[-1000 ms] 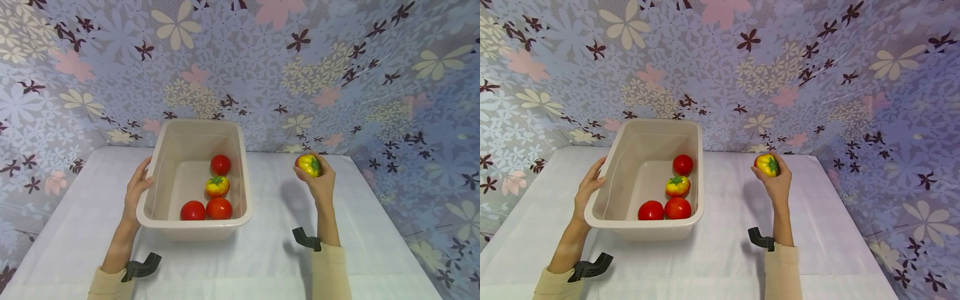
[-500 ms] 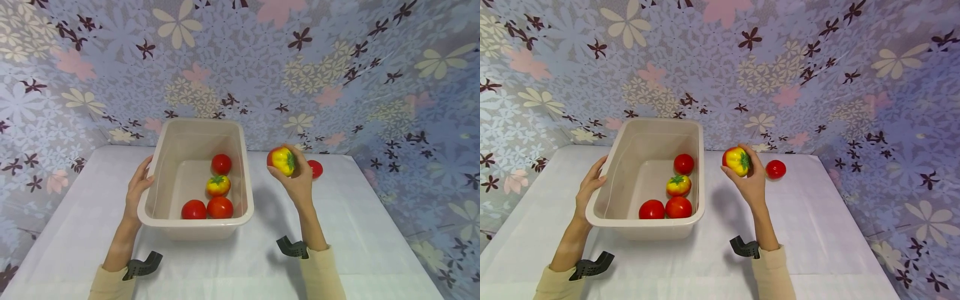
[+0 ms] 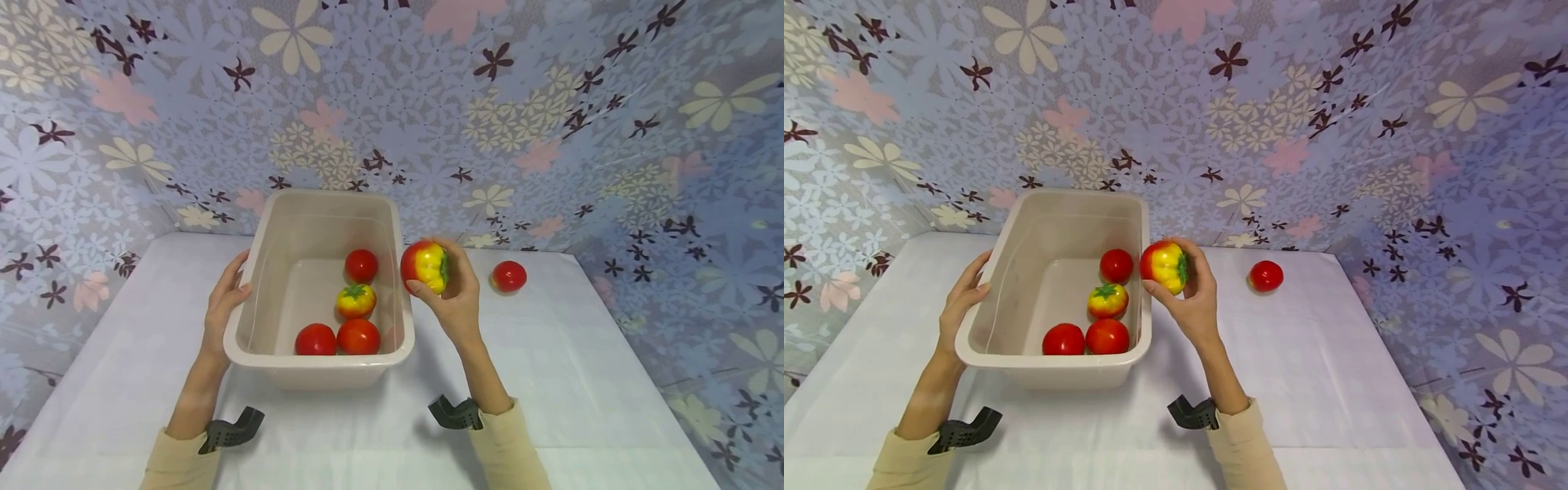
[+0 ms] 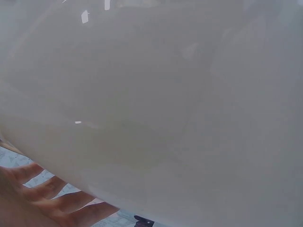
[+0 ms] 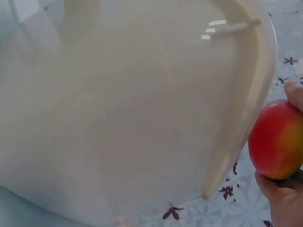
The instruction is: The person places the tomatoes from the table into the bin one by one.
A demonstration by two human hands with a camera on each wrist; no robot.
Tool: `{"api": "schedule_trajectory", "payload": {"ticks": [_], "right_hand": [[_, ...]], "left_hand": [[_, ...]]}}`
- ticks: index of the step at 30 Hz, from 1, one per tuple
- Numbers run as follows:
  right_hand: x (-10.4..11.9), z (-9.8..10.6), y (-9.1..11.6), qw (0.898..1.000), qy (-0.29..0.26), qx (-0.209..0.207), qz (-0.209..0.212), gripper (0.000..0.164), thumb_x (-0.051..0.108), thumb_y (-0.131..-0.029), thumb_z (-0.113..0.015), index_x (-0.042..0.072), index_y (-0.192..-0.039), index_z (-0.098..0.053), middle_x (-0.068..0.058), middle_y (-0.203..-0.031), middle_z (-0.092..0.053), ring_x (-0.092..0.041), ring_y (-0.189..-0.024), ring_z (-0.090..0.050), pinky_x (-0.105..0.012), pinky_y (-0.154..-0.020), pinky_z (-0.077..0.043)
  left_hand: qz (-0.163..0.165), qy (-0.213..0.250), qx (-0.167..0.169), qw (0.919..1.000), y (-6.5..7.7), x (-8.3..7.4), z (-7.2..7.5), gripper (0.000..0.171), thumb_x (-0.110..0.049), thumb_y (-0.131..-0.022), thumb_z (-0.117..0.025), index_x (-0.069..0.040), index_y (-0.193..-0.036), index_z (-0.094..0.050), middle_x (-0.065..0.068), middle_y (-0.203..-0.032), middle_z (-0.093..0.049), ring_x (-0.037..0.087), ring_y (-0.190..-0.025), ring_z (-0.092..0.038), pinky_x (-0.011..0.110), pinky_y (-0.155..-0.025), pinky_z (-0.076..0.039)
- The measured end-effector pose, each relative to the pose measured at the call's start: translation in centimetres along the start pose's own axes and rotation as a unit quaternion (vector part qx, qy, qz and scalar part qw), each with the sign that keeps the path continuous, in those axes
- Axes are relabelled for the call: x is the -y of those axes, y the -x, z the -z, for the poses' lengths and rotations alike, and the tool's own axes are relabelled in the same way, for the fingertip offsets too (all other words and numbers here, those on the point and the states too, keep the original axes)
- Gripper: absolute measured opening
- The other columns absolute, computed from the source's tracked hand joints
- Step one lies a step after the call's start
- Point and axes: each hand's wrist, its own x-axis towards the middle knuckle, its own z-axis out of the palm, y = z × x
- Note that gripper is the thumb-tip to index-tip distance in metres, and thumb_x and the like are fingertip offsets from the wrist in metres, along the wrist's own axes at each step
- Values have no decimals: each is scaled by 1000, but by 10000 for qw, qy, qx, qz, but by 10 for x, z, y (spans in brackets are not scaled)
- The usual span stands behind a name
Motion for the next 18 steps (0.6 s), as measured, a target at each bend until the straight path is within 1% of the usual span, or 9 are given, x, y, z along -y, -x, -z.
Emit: {"api": "schedule_trajectory", "payload": {"ticks": [5,8,11,14,18], "right_hand": [[4,-8,3,9990,-343,273,-9,68,17,-81,-80,-4,-134,-43,-5,-132,-56,-26,-122,-50,-31,-101,-47],[4,-13,4,9979,-465,447,-32,72,22,-80,-82,-3,-133,-41,-5,-133,-56,-25,-124,-51,-32,-104,-45],[3,-16,6,9973,-472,564,-63,77,29,-78,-82,-2,-132,-38,-7,-134,-55,-25,-127,-50,-33,-107,-43],[3,-19,7,9967,-407,704,-15,82,36,-77,-81,-3,-134,-36,-14,-138,-51,-26,-131,-47,-33,-109,-40],[2,-20,7,9944,-229,999,252,92,43,-77,-79,-6,-139,-30,-26,-147,-39,-35,-138,-39,-40,-116,-30]], "left_hand": [[-29,68,4,10000,-1,-1,0,51,-8,-97,-35,-13,-149,-37,-1,-128,-59,14,-109,-57,25,-86,-52],[-30,101,-6,9999,-1,0,0,51,-7,-98,-34,-13,-149,-37,-1,-129,-59,14,-109,-57,25,-86,-52],[2,95,-23,10000,0,0,0,51,-7,-98,-35,-12,-149,-37,-1,-129,-59,14,-110,-57,25,-87,-51],[31,63,-22,10000,0,0,-1,51,-8,-98,-35,-12,-149,-37,-1,-130,-58,14,-111,-57,25,-88,-51],[45,79,-24,10000,0,0,-2,51,-9,-98,-35,-13,-149,-37,-1,-131,-58,15,-111,-57,26,-88,-51]]}}
